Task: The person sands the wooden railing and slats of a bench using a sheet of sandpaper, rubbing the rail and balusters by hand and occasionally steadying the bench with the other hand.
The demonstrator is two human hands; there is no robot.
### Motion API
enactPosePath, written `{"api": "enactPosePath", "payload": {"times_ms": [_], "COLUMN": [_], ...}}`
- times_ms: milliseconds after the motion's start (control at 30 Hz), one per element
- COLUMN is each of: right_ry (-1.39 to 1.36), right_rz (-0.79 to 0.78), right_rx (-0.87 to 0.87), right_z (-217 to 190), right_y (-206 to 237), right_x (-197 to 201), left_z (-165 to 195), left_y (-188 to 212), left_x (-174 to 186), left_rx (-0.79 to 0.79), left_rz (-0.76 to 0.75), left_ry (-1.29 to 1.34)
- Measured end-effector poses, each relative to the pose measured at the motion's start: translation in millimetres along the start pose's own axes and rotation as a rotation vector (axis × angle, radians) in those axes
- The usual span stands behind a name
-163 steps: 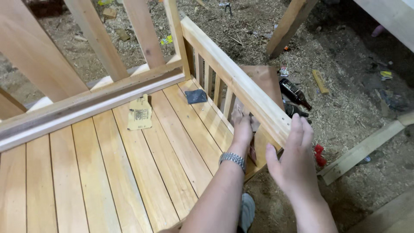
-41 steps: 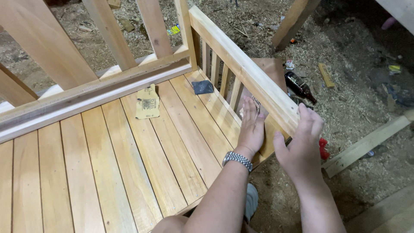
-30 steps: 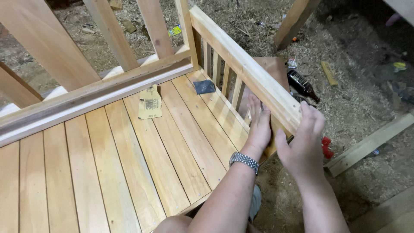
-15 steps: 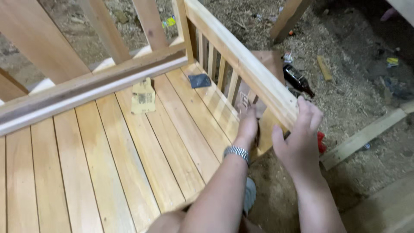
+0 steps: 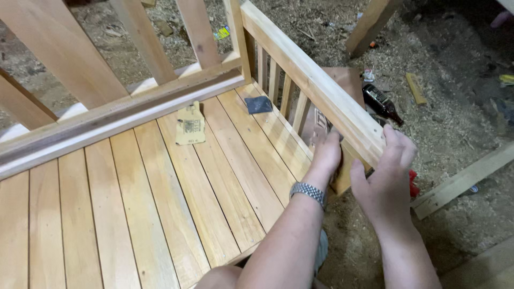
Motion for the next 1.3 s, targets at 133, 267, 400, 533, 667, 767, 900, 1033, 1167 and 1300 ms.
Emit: {"api": "enactPosePath", "payload": {"times_ms": [133,267,400,533,667,767,900,1033,1167,1300], "right_ry": [0.002,0.015,-0.017,-0.020,0.011,0.026,0.059,0.025,0.046,-0.007], "right_rz": [0.021,0.102,0.119,0.072,0.066,0.104,0.134,0.071,0.100,0.038], "right_rx": [0.017,0.143,0.192,0.076,0.081,0.140,0.171,0.020,0.088,-0.016], "right_z": [1,2,3,6,3,0,-2,2,4,8], "right_y": [-1,0,4,3,-1,-2,1,-1,0,2], "right_x": [0,0,0,-2,-2,0,-1,-6,-5,-4], "left_z": [-1,-10,-32,-44,-43,-15,16,17,-4,-20], "left_y": [0,-6,-12,-30,-28,-4,20,15,-5,-13], "left_x": [9,10,-10,-11,-1,2,4,-1,-1,2], "left_rx": [-0.019,-0.024,0.084,-0.237,0.189,0.156,0.177,-0.012,-0.086,0.028], "left_rz": [0.001,-0.002,-0.121,0.134,-0.080,-0.101,-0.066,0.012,0.041,0.008], "left_ry": [0.022,0.044,0.211,0.023,0.280,0.453,0.342,0.181,0.077,0.087]}}
Point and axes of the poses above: each hand's wrist, its own y-axis away from the middle knuckle, its own x-axis out of the back of the hand, z = x × y, the point moved 2 cm from there along -y, towards the middle knuckle, and after that the axes turned 11 degrees about z, right-handed, at the moved point
